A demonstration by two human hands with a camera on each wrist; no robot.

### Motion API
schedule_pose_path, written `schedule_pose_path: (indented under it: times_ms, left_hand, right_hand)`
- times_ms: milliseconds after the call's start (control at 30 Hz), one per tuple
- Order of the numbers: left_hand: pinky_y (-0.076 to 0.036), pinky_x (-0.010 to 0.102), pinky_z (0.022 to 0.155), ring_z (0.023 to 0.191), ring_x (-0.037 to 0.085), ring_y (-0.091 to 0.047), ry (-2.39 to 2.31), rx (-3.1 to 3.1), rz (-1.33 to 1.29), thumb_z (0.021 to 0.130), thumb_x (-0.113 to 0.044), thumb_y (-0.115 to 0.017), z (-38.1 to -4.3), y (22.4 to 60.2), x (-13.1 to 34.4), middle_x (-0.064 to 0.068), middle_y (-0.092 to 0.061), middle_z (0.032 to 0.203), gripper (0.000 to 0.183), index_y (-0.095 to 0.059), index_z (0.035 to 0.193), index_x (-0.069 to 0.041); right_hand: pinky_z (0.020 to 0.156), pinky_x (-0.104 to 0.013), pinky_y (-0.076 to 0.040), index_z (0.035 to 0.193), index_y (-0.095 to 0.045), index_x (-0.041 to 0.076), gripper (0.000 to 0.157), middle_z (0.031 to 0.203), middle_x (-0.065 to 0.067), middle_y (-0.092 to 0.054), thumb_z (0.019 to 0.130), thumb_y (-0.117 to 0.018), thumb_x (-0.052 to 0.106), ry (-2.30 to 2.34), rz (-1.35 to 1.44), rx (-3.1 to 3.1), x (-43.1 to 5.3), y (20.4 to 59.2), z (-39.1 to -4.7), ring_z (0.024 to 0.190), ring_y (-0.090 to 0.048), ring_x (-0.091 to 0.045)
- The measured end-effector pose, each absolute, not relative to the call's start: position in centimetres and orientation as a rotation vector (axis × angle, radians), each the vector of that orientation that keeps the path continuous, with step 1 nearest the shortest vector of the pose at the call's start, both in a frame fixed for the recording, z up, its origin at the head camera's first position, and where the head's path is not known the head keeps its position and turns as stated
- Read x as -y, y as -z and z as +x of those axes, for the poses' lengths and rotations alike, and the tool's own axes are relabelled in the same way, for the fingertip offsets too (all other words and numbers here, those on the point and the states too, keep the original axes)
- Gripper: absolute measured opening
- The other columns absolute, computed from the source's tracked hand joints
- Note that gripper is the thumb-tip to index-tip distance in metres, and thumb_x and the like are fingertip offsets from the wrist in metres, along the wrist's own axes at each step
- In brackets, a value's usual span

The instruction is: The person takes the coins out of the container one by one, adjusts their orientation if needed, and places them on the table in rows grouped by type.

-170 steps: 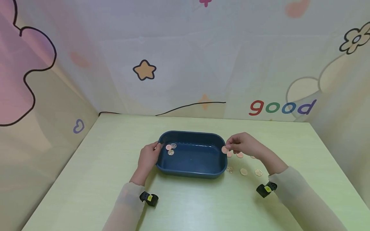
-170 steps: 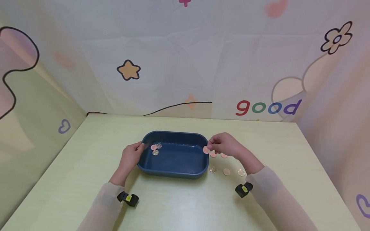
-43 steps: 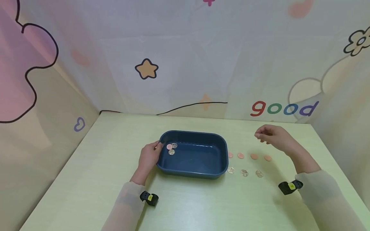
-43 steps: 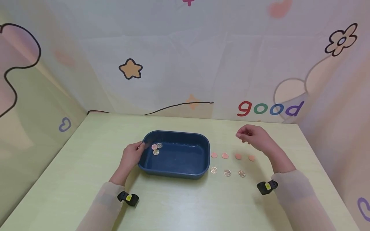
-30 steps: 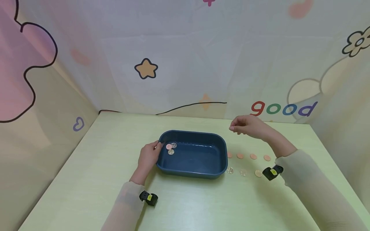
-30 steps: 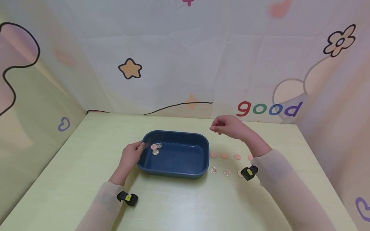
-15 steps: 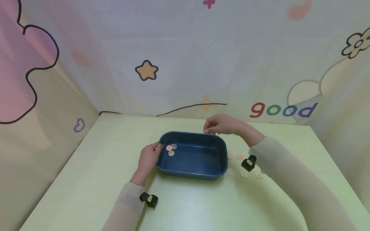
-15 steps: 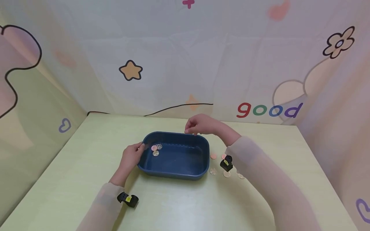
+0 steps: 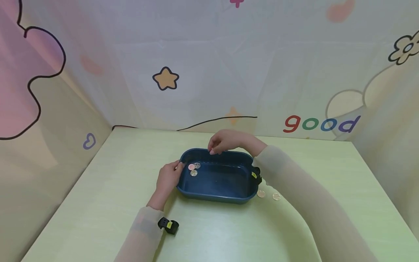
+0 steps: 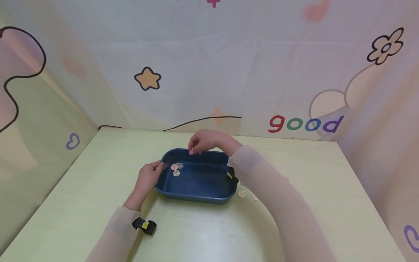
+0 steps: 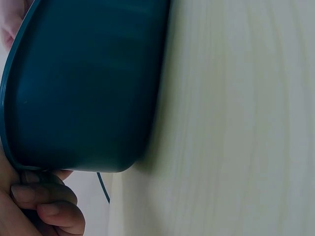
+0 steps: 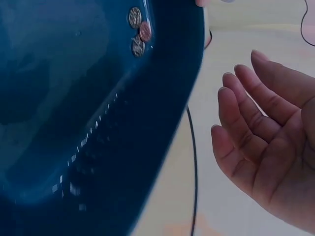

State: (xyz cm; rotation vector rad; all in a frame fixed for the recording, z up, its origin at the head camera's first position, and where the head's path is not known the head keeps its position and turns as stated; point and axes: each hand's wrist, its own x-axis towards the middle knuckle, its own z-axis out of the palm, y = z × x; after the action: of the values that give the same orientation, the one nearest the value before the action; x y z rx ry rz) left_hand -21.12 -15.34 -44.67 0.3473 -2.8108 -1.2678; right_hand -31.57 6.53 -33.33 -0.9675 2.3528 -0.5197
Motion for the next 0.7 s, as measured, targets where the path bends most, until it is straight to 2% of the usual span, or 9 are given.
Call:
schedule_pose_path:
  times_ms: [133, 267, 367, 533, 700]
  left_hand:
    - [-0.052, 0.041, 0.088, 0.104, 0.031, -0.063, 1.271, 2.813, 0.342, 0.107, -0.025, -0.048, -21.2, 44.8, 15.3, 0.022, -0.064, 0.137, 0.042, -0.062, 0.139, -0.002]
    - [-0.049, 0.034, 0.078, 0.1, 0.03, -0.062, 1.28, 2.817, 0.341, 0.107, -0.026, -0.048, -21.2, 44.8, 15.3, 0.022, -0.067, 0.133, 0.043, -0.062, 0.139, -0.002]
    - [-0.047, 0.032, 0.076, 0.098, 0.03, -0.062, 1.284, 2.814, 0.338, 0.106, -0.026, -0.049, -21.2, 44.8, 15.3, 0.022, -0.068, 0.13, 0.042, -0.063, 0.138, -0.002]
    - [-0.051, 0.04, 0.084, 0.1, 0.031, -0.063, 1.275, 2.803, 0.31, 0.106, -0.025, -0.049, -21.1, 44.7, 15.2, 0.023, -0.067, 0.132, 0.041, -0.064, 0.137, -0.002]
    - [-0.051, 0.043, 0.086, 0.1, 0.031, -0.063, 1.267, 2.804, 0.303, 0.106, -0.024, -0.049, -21.0, 44.5, 15.4, 0.024, -0.067, 0.131, 0.041, -0.064, 0.137, -0.001]
  right_hand:
    - [0.085, -0.03, -0.056, 0.125, -0.068, 0.001, 0.029, 0.118, -0.015, -0.074, 0.1, -0.064, 0.017, 0.542, -0.943, -2.312, -5.2, 34.5, -32.0, 0.092, -0.067, -0.019]
    - [0.089, -0.033, -0.058, 0.125, -0.068, 0.001, 0.03, 0.12, -0.016, -0.074, 0.101, -0.063, 0.017, 0.575, -0.938, -2.291, -4.3, 35.7, -32.4, 0.096, -0.07, -0.02]
    - [0.089, -0.034, -0.059, 0.125, -0.068, 0.0, 0.029, 0.119, -0.017, -0.074, 0.101, -0.063, 0.016, 0.615, -0.933, -2.272, -3.8, 36.5, -32.4, 0.097, -0.072, -0.021]
    - [0.087, -0.033, -0.059, 0.125, -0.067, -0.001, 0.029, 0.118, -0.019, -0.074, 0.101, -0.061, 0.014, 0.636, -0.91, -2.247, -3.0, 37.9, -32.4, 0.097, -0.072, -0.024]
    - [0.085, -0.031, -0.059, 0.128, -0.066, -0.002, 0.03, 0.12, -0.02, -0.073, 0.102, -0.06, 0.012, 0.635, -0.891, -2.247, -2.1, 38.8, -32.2, 0.097, -0.072, -0.025]
